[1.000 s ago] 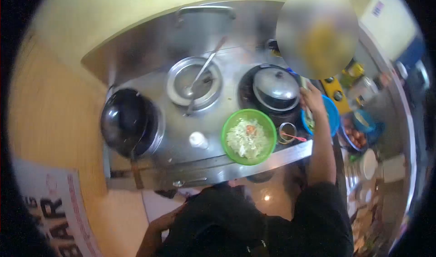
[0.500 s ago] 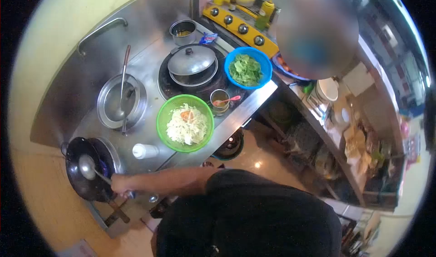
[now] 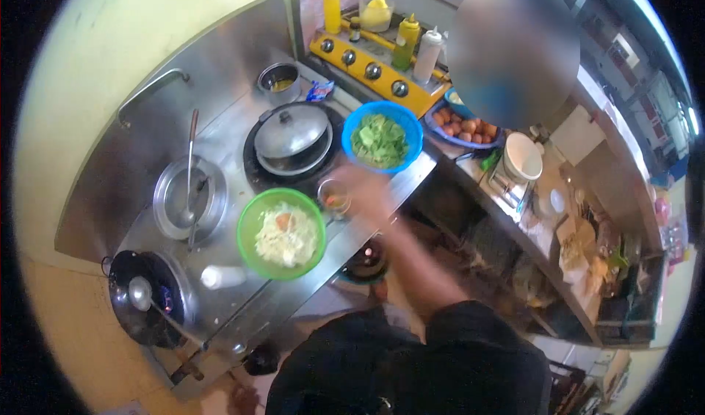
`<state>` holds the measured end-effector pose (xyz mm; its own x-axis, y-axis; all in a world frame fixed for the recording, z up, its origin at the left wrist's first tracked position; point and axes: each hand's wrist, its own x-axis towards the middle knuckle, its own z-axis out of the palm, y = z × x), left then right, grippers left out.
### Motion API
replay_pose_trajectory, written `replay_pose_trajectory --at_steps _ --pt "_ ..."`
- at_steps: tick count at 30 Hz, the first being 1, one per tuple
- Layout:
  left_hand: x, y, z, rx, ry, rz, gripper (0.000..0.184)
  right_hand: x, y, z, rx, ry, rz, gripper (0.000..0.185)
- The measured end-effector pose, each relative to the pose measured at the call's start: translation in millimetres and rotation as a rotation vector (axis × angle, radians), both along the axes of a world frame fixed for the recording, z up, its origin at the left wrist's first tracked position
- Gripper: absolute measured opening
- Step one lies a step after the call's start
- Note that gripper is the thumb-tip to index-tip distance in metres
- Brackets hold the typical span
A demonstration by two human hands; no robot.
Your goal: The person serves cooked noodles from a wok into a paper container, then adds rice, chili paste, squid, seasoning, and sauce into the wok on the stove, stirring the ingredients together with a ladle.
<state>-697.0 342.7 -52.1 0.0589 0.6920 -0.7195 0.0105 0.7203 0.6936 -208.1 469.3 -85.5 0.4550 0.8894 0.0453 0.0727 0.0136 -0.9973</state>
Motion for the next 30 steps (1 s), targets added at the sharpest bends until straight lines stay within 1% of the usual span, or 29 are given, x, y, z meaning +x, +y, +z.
replay_pose_trajectory --at_steps 1,2,3,6,8,9,11,13,14,15,16,18,21,24,27,30 --pt "7 8 2 0.022 0.01 0.047 0.052 129 -11 4 -0.139 -0.235 -0.306 0.025" --pt "13 17 5 0.047 0.018 0.092 0.051 211 -23 28 0.129 -0.175 -0.489 0.032" --pt "18 25 9 0.08 0.034 0.136 0.051 264 -38 49 0.393 -0.108 -0.672 0.041" --pt "11 46 23 0.218 0.002 0.271 0.048 338 -48 92 -0.042 0.038 -0.821 0.049" --pt "-14 60 32 0.324 -0.095 0.33 0.047 353 -30 111 -0.36 0.125 -0.831 0.055" --pt "-30 67 35 0.373 -0.17 0.342 0.046 373 -26 101 -0.422 0.103 -0.784 0.054" --pt "-55 65 44 0.404 -0.273 0.384 0.045 397 -20 76 -0.363 0.069 -0.624 0.053" --pt "-73 74 51 0.312 -0.217 0.446 0.032 408 -18 62 -0.279 0.08 -0.508 0.051" --pt "-107 88 18 0.203 -0.246 0.581 0.03 409 -19 60 -0.241 0.086 -0.485 0.051" --pt "-103 92 21 0.183 -0.179 0.622 0.029 404 -24 59 -0.212 0.096 -0.474 0.05" --pt "-103 95 17 0.176 -0.197 0.665 0.022 391 -31 65 -0.173 0.099 -0.478 0.049" --pt "-112 100 18 0.02 -0.292 0.743 0.023 350 -59 80 -0.123 0.106 -0.51 0.048" --pt "-127 102 15 0.197 -0.456 0.733 0.019 258 -103 113 -0.06 0.141 -0.513 0.046" --pt "-164 80 38 0.174 -0.434 0.692 0.014 147 -127 145 -0.017 0.2 -0.435 0.045" --pt "-200 44 75 0.282 -0.064 0.466 0.009 23 -124 168 -0.015 0.296 -0.244 0.043" --pt "-269 6 83 0.333 0.382 0.283 0.017 -121 -73 174 -0.081 0.425 0.071 0.042"
